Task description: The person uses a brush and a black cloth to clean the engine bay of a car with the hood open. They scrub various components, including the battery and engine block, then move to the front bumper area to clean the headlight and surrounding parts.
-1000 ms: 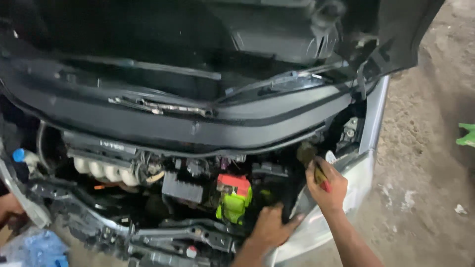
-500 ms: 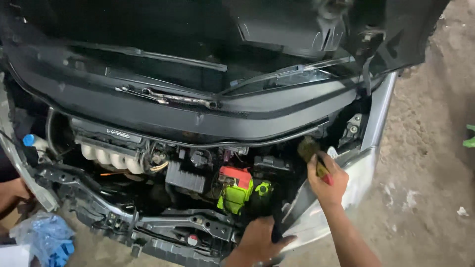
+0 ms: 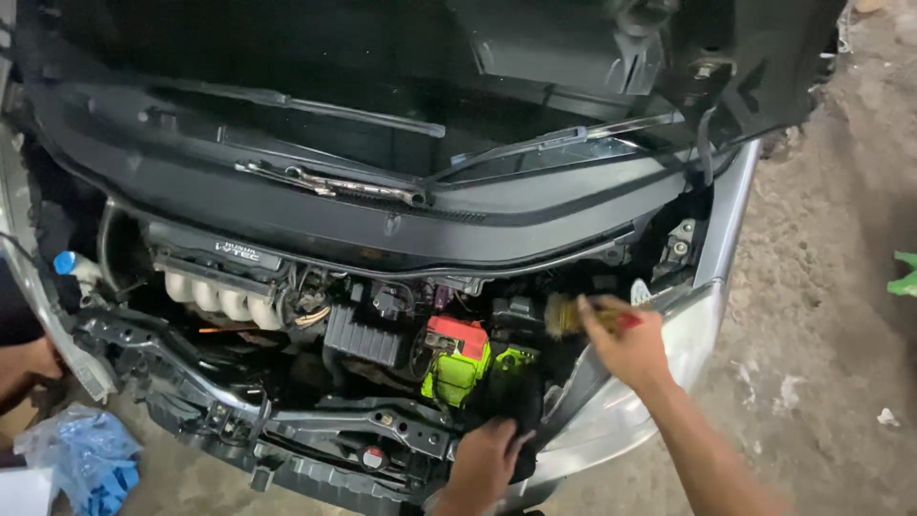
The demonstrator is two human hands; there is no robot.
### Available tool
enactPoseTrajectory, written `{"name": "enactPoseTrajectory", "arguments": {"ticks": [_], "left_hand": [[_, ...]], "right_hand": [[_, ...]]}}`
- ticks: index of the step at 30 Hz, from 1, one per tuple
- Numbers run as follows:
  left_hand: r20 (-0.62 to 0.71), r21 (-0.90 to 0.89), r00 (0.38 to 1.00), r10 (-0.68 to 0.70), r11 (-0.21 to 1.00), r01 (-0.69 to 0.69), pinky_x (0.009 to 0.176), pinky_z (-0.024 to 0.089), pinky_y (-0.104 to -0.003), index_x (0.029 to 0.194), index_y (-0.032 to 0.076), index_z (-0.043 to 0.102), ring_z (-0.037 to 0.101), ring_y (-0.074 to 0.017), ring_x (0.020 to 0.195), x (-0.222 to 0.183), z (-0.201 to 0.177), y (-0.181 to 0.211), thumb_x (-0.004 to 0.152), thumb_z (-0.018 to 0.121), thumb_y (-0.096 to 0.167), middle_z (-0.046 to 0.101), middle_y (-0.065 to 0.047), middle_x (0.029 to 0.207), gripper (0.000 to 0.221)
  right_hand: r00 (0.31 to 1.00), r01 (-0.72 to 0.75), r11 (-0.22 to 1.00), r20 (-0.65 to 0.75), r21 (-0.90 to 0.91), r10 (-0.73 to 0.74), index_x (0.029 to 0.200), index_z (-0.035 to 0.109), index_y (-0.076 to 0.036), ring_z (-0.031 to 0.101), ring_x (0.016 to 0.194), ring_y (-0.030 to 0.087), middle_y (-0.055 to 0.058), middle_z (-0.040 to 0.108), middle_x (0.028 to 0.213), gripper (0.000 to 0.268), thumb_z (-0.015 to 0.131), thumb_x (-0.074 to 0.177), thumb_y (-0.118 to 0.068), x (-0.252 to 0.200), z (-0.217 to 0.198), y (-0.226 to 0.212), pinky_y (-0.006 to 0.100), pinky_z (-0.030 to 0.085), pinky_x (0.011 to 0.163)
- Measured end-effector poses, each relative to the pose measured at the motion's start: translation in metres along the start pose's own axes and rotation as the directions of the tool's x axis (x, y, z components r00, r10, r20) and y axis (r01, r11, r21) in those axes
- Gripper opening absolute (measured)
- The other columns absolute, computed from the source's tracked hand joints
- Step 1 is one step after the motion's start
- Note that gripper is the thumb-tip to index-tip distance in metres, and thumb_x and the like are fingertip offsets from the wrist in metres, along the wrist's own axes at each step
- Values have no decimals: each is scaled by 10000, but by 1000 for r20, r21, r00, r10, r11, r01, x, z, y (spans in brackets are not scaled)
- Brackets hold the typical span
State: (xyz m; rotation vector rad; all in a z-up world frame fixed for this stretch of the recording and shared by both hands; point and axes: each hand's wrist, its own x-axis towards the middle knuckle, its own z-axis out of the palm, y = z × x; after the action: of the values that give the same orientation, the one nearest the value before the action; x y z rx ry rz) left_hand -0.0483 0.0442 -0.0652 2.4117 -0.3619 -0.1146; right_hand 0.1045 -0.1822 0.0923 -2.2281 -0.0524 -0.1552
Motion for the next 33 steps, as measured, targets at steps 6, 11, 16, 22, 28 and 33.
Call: {"name": "enactPoseTrajectory", "arguments": {"ticks": [6,11,16,22,28,33], "left_hand": [[-23,-648,461,-887,365,669,914,472,-397,1007,63,734,700,-285,951,-33,-41,-10,1001,551,427,784,-163,985,407],[-40,-515,402,-915,364,776,1154,415,-411,1604,145,312,513,-326,1401,-107,-66,-94,695,717,581,520,-147,1523,1086],[-219,-537,683,-696,671,512,1179,340,-279,1654,52,63,565,-172,1332,-116,-134,-104,496,958,54,534,-143,1517,1464],[384,-910,402,-831,-415,10,789,536,-349,1250,109,685,688,-290,983,-112,-192,-136,888,665,216,738,-117,1185,378],[-86,-432,572,-816,548,716,907,522,-463,1053,53,745,709,-357,1005,-114,-135,-228,672,865,379,774,-163,1034,516],[184,107,981,-58,993,39,1180,341,-419,1535,28,352,412,-414,1403,-83,-133,-238,686,849,45,404,-234,1510,984]], "right_hand": [[934,106,965,358,-239,-14,847,735,-154,614,742,461,120,717,621,289,602,972,-378,-29,37,-7,429,476,621],[985,-68,992,152,-103,84,1041,795,-104,740,580,128,41,829,778,306,723,898,-364,-87,70,-11,296,582,662],[948,-155,962,238,-226,209,1121,790,-278,749,912,314,4,836,913,301,659,905,-442,-145,115,-18,374,556,713],[974,223,969,51,-104,-219,1101,745,-124,749,843,271,71,794,1006,229,746,881,-189,-209,163,-29,351,589,763],[883,-179,855,305,-486,358,1171,605,-137,663,690,398,168,688,970,394,603,785,-60,-259,274,-18,538,540,591],[865,-124,888,390,-442,315,912,719,-179,721,827,394,128,754,882,173,632,791,-90,-232,288,-52,485,553,757]]}}
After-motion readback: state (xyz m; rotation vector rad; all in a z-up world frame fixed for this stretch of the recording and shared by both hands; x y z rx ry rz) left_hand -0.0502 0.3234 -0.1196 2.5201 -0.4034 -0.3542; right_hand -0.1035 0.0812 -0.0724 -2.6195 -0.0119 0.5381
